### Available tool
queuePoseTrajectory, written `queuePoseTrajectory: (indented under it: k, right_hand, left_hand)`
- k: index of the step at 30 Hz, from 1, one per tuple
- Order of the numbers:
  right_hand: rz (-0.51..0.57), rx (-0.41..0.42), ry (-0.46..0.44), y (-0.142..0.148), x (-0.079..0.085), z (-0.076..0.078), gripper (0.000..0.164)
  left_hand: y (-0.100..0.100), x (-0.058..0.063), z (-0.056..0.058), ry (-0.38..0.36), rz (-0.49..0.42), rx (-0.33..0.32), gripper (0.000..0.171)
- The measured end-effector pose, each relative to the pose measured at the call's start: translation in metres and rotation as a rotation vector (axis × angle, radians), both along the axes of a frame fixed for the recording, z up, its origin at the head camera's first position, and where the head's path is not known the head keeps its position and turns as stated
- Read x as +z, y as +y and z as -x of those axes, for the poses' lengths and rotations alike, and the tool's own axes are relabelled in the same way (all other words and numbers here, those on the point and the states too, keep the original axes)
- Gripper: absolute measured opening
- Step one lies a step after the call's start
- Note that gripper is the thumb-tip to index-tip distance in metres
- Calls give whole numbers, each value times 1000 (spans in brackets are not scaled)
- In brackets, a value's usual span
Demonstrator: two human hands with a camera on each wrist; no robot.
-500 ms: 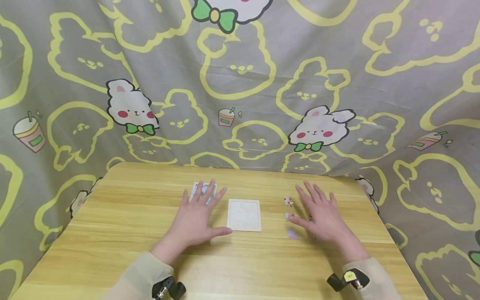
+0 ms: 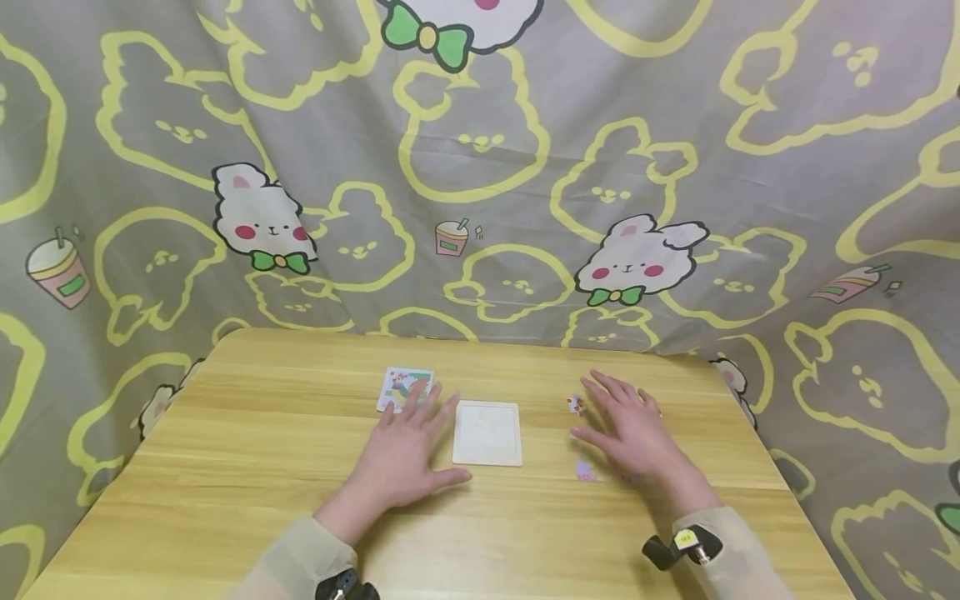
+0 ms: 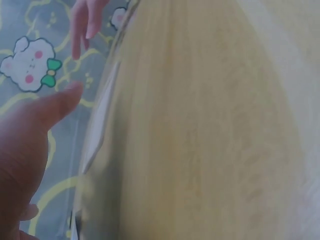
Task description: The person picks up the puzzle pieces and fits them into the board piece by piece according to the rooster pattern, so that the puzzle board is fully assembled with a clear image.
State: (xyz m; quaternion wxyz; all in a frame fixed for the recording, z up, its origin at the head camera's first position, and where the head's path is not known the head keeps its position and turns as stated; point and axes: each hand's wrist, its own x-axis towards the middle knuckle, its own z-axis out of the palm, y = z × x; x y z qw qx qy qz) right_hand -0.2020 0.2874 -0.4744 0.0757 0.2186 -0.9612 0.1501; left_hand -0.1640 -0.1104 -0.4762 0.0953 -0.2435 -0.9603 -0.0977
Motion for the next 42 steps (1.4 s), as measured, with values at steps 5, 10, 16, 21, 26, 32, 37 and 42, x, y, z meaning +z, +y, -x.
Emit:
queuePoseTrajectory:
  k: [5,10,16,21,26,32,37,42]
  right_hand:
    - [27,11,-16,1,-6,6,86]
    - [55,18,-53,2,-10,12,81]
    - [93,36,-81,1,-15,19,70]
    - [139,51,-99,1,-20,25,66]
    - [162,54,-111,2,-21,29,62]
    - [174,64,-128,4,-20,31,51]
    - [173,86,-145,4,-20,34,42]
    - [187,76,-159,4,-21,36,42]
  left_hand:
    - [4,-6,-1,-34,-30,-16,110]
    - [9,-9,-3,-87,-42,-20,103]
    - [12,-14,-3,-121,-19,-35,87]
    - [13,-17,-1,-135,13,-36,80]
    - [16,-18,1,-134,33,-35,74]
    - [18,-19,3,-126,69,-38,65]
    - [18,-19,4,-116,82,-35,61]
    - [19,-17,6,-120,89,-34,61]
